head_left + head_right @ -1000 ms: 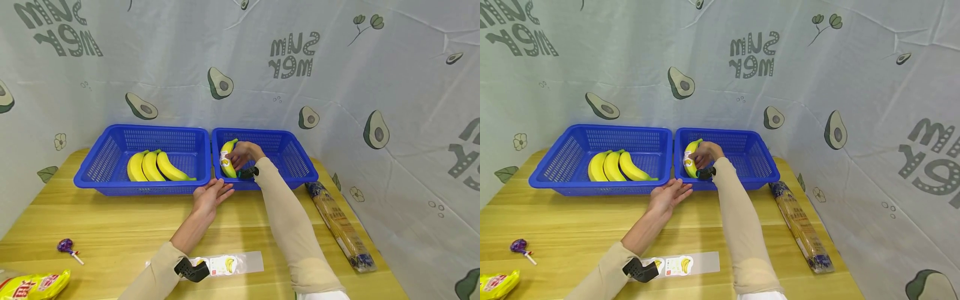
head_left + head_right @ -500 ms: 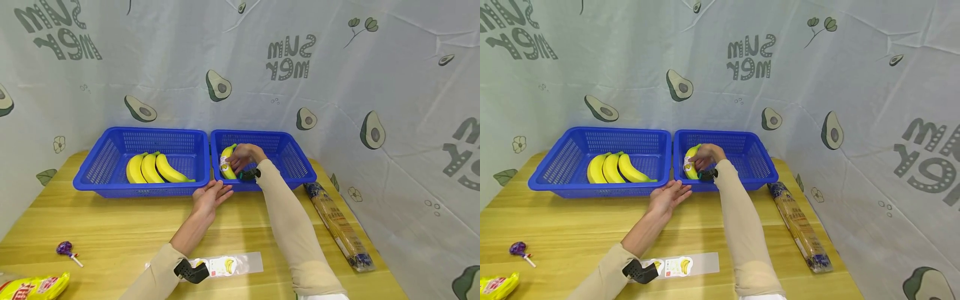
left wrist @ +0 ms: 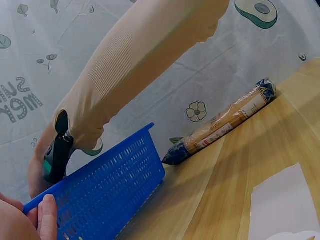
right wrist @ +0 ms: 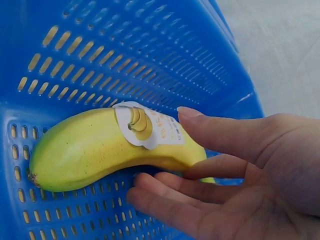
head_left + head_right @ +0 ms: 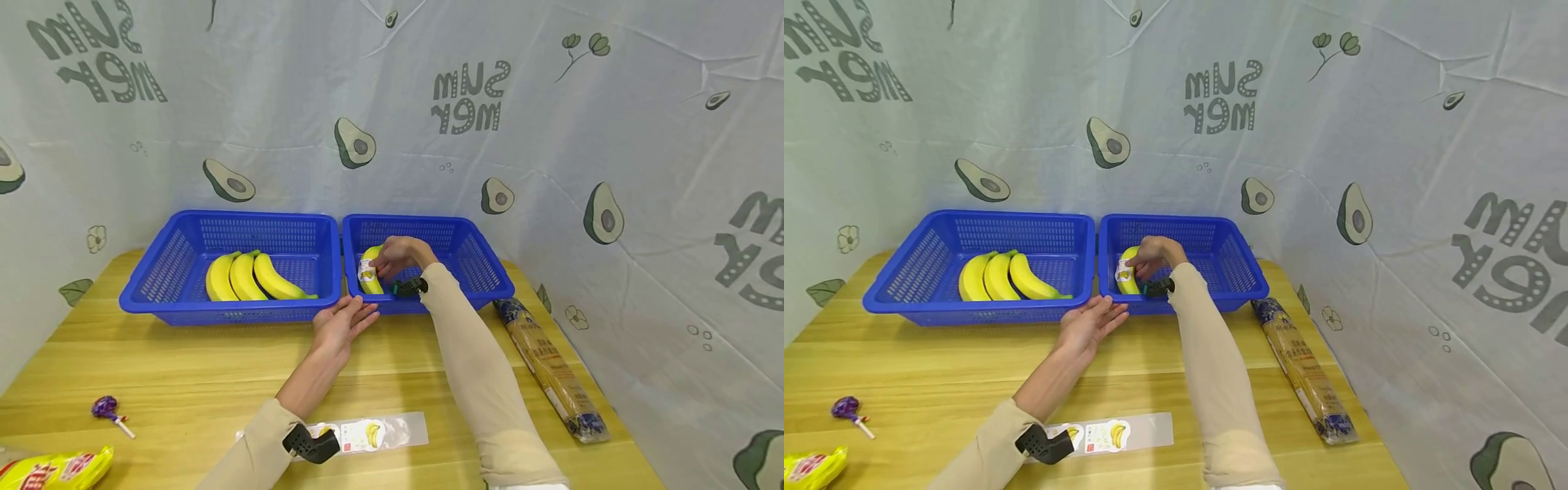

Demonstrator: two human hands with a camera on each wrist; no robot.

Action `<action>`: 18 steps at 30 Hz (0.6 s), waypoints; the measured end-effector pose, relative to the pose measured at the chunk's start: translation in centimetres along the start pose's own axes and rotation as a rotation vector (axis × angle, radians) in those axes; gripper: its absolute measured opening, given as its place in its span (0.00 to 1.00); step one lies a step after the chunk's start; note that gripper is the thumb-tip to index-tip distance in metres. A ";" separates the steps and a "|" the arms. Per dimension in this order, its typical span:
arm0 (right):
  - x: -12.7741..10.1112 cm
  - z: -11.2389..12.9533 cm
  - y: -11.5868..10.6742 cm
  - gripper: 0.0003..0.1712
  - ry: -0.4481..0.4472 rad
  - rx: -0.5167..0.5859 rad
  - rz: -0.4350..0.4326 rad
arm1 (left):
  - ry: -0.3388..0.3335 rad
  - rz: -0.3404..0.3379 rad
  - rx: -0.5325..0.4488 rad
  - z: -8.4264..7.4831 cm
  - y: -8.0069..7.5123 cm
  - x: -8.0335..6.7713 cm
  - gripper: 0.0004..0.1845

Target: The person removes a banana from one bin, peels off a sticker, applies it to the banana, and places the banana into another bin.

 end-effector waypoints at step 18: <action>-1.7 0.0 -0.2 0.26 -0.082 -0.001 0.003 | -0.003 0.009 0.053 -0.4 0.1 -1.4 0.24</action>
Point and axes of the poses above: each hand's wrist, its own x-axis towards the middle knuckle, its own y-axis out of the palm, z = x × y, the point moved 8 cm from there along x, towards the middle knuckle, and after that the axes turned 2 degrees about z, right-handed, at the moved point
